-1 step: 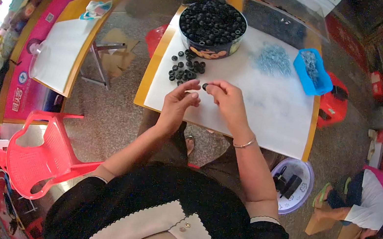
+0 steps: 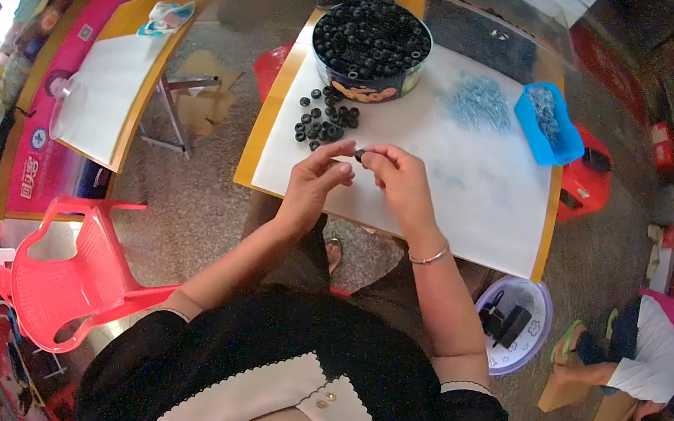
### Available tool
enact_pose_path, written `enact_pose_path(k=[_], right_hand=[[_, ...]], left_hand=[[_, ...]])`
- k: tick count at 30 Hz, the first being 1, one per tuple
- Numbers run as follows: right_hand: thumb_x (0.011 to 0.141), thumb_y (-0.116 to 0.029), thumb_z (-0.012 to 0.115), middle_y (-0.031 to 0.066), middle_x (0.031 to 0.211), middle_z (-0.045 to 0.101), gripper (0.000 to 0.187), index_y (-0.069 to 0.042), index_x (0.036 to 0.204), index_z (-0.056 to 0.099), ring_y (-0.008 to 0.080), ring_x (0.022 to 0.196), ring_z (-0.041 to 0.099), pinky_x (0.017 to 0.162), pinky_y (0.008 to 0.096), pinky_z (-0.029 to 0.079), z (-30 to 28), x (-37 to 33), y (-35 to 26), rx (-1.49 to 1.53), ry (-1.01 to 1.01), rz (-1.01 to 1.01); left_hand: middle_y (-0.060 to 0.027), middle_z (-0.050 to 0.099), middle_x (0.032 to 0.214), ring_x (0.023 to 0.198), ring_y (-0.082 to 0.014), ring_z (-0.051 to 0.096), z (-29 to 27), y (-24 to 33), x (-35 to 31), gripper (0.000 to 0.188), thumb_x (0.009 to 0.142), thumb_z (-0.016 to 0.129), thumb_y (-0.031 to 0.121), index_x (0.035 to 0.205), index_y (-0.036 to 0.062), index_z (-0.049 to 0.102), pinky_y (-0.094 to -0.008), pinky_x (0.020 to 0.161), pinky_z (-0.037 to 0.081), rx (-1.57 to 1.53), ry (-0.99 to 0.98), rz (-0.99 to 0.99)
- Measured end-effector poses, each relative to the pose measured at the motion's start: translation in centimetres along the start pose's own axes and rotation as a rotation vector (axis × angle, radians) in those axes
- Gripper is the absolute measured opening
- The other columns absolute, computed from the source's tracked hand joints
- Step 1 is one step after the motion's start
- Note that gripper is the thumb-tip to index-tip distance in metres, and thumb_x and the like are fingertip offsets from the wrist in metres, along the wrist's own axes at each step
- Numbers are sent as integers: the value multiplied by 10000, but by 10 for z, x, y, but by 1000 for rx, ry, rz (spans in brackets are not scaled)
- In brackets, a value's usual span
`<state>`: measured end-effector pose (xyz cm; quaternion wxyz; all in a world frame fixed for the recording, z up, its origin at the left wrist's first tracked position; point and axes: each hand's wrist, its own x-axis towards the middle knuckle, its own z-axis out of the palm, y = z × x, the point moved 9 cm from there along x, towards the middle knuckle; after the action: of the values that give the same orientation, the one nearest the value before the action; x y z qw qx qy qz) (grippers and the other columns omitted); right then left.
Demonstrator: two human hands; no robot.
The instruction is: The person sits at a table and repeatedly picks up small black cylindrical objects and clear plastic pieces. They insert the clear pieces into the black objects by hand and place the assembled units into a large container.
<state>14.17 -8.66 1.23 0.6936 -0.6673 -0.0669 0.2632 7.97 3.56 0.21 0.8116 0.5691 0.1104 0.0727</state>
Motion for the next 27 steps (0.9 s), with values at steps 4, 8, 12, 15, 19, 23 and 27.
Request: enact_pose_path(k=[4, 8, 12, 15, 19, 23, 27], right_hand=[[838, -145, 631, -42, 691, 542, 171, 3, 924, 631, 19, 573, 411, 501, 177, 316, -3, -20, 7, 191, 21, 9], [840, -142, 626, -41, 683, 531, 145, -11, 901, 628, 21, 559, 394, 494, 177, 303, -10, -31, 10, 168, 72, -26], [839, -151, 629, -43, 683, 524, 130, -26, 874, 627, 22, 567, 394, 500, 176, 305, -26, -42, 9, 198, 161, -36], [837, -159, 632, -44, 699, 528, 129, -31, 857, 631, 31, 581, 407, 518, 182, 317, -65, -58, -2, 109, 335, -111], [834, -134, 627, -14, 740, 572, 131, -5, 852, 634, 69, 635, 471, 580, 215, 381, -141, -87, -13, -237, 649, -245], [790, -89, 637, 54, 761, 584, 107, -14, 867, 636, 132, 662, 531, 629, 253, 436, -158, -109, -11, -528, 750, -325], [772, -87, 639, 85, 790, 579, 88, -31, 839, 634, 198, 686, 564, 634, 292, 456, -138, -107, -5, -664, 710, -357]], left_hand=[[-34, 591, 1065, 826, -107, 551, 16, -4, 3, 266, 856, 621, 79, 1107, -6, 592, -241, 778, 462, 39, -112, 49], [-44, 607, 1005, 834, -116, 549, 24, -7, 0, 227, 859, 615, 75, 1076, 9, 603, -252, 777, 460, -59, -158, 23], [-77, 622, 971, 826, -149, 560, 31, -24, 4, 201, 872, 585, 55, 1072, 29, 589, -283, 763, 465, -345, -214, -129], [-102, 622, 976, 829, -171, 570, 33, -31, 5, 198, 877, 574, 51, 1074, 29, 574, -298, 750, 467, -514, -241, -216], [-90, 611, 960, 831, -157, 563, 24, -35, 8, 236, 871, 585, 61, 1103, 18, 572, -288, 724, 468, -444, -183, -217], [-112, 629, 954, 801, -149, 586, 30, -41, 10, 221, 873, 573, 38, 1087, -17, 579, -284, 723, 488, -500, -208, -240], [-117, 628, 965, 804, -148, 586, 34, -47, 8, 193, 876, 572, 44, 1063, -4, 586, -280, 728, 485, -459, -194, -286]])
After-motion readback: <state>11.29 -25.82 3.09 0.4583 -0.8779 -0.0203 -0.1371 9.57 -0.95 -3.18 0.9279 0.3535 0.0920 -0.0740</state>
